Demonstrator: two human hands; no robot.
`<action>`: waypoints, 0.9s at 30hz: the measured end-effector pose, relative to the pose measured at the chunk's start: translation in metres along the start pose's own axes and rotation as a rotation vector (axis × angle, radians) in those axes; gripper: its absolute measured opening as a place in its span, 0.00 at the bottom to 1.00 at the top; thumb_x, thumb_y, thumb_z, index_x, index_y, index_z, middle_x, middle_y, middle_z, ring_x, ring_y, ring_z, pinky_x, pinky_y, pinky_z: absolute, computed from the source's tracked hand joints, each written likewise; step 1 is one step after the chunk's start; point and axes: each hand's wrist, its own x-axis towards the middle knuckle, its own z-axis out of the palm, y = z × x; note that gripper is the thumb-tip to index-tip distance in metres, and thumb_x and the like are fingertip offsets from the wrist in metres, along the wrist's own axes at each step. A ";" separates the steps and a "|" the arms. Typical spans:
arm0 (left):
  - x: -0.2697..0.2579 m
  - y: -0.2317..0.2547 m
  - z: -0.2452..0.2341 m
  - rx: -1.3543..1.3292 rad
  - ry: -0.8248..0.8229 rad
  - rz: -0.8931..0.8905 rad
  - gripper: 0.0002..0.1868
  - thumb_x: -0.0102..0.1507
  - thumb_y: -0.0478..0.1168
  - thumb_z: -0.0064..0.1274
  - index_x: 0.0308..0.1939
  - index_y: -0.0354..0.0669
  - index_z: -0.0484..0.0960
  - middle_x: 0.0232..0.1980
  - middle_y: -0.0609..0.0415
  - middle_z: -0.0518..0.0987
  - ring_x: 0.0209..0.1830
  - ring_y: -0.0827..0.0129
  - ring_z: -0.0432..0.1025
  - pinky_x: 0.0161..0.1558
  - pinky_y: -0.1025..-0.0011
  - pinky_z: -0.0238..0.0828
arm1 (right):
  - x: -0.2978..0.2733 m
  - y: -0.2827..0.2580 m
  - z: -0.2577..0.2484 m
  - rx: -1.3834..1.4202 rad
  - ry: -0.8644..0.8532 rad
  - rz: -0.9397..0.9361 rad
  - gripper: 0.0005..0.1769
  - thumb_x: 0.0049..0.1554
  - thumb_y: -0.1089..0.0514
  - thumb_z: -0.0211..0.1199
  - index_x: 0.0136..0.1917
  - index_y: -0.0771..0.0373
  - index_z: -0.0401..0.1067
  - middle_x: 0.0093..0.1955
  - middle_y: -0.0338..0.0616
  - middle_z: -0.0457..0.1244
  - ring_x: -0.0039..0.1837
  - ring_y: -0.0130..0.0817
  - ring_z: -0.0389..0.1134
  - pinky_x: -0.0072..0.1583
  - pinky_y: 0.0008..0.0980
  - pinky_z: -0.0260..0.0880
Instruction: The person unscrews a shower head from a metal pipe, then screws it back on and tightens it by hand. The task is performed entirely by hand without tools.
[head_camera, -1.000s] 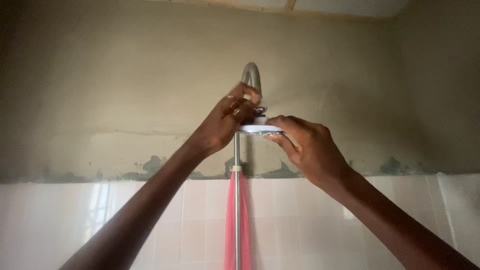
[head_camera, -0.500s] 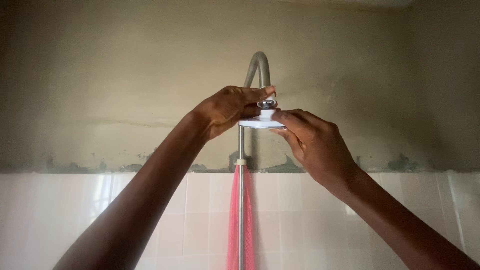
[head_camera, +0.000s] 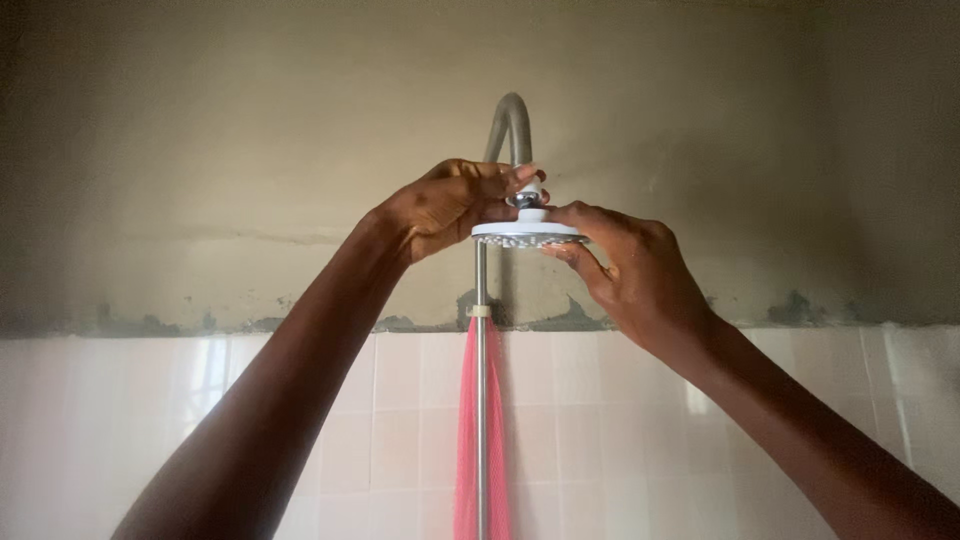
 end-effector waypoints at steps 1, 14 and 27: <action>0.001 -0.002 0.001 -0.021 -0.038 0.019 0.23 0.66 0.45 0.55 0.61 0.33 0.79 0.55 0.44 0.83 0.56 0.59 0.76 0.63 0.62 0.78 | 0.001 -0.001 -0.001 0.001 -0.007 0.014 0.15 0.59 0.62 0.65 0.59 0.64 0.72 0.52 0.48 0.72 0.52 0.38 0.76 0.49 0.37 0.77; 0.029 -0.038 0.023 -0.078 -0.032 0.065 0.22 0.70 0.60 0.53 0.44 0.45 0.73 0.40 0.55 0.75 0.42 0.67 0.72 0.59 0.62 0.77 | -0.005 0.003 -0.005 -0.069 -0.114 0.095 0.17 0.58 0.60 0.65 0.61 0.62 0.72 0.47 0.47 0.72 0.39 0.34 0.74 0.41 0.39 0.74; 0.012 -0.014 0.049 0.276 0.190 -0.131 0.12 0.70 0.51 0.41 0.41 0.50 0.74 0.33 0.52 0.82 0.26 0.70 0.76 0.36 0.70 0.79 | -0.015 -0.003 -0.005 -0.104 -0.093 -0.031 0.16 0.58 0.62 0.64 0.60 0.64 0.71 0.49 0.48 0.72 0.41 0.34 0.75 0.39 0.32 0.77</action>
